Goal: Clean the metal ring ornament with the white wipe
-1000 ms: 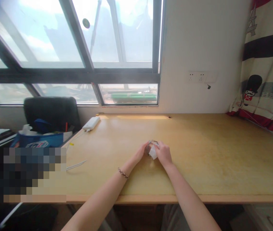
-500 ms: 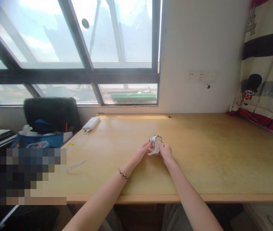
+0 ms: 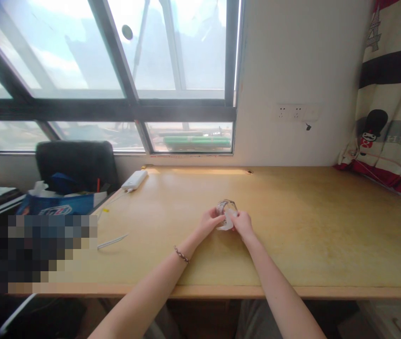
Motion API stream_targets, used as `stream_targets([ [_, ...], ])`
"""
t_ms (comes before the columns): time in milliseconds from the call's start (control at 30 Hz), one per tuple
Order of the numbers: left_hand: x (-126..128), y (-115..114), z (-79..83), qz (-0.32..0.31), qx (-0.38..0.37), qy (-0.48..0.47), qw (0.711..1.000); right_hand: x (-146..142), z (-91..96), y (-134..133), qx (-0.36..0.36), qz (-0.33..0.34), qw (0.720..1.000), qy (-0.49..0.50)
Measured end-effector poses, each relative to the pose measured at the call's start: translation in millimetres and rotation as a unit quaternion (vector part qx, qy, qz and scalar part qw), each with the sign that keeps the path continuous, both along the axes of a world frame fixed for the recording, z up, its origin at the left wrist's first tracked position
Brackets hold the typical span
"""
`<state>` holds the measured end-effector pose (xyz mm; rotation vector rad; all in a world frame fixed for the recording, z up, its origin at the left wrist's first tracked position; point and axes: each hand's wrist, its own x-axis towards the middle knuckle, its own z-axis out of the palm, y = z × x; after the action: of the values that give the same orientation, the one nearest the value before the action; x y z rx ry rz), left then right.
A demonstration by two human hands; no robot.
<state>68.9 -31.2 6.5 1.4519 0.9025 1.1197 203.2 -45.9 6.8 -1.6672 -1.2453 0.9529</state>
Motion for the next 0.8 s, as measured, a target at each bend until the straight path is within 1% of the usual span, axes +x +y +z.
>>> stream_targets([
  [133,-3.0,2.6,-4.3,0.025,0.007,0.024,0.999,-1.2,12.4,-5.5,0.026,-0.012,0.996,-0.085],
  [233,-4.2,4.3,-8.6,0.034,-0.012,0.038,0.999,-2.8,15.4,-8.1,0.050,-0.010,0.991,-0.126],
  [367,-5.0,3.2,-8.4,0.008,-0.055,0.039,0.998,-0.9,10.0,-6.1,0.097,0.003,0.980,-0.174],
  [433,-4.6,1.7,-6.1,0.004,-0.046,0.036,0.998,1.2,5.7,-3.5,0.115,0.004,0.975,-0.191],
  [500,-3.6,0.5,-3.3,0.003,-0.014,0.029,0.999,2.9,2.0,-0.8,0.124,-0.009,0.971,-0.205],
  [567,-2.4,-0.2,-0.8,0.001,0.016,0.014,1.000,3.6,-0.5,1.2,0.113,-0.028,0.973,-0.199],
  [633,-1.6,-0.6,1.7,-0.014,0.024,-0.017,0.999,3.4,-1.8,2.2,0.080,-0.036,0.983,-0.160],
  [733,-2.2,-1.8,6.1,-0.059,0.002,-0.069,0.996,2.4,-2.8,2.9,0.027,-0.029,0.996,-0.075],
  [800,-3.4,-3.2,9.4,-0.090,-0.013,-0.088,0.992,1.9,-4.5,3.6,0.011,-0.020,0.999,-0.024],
])
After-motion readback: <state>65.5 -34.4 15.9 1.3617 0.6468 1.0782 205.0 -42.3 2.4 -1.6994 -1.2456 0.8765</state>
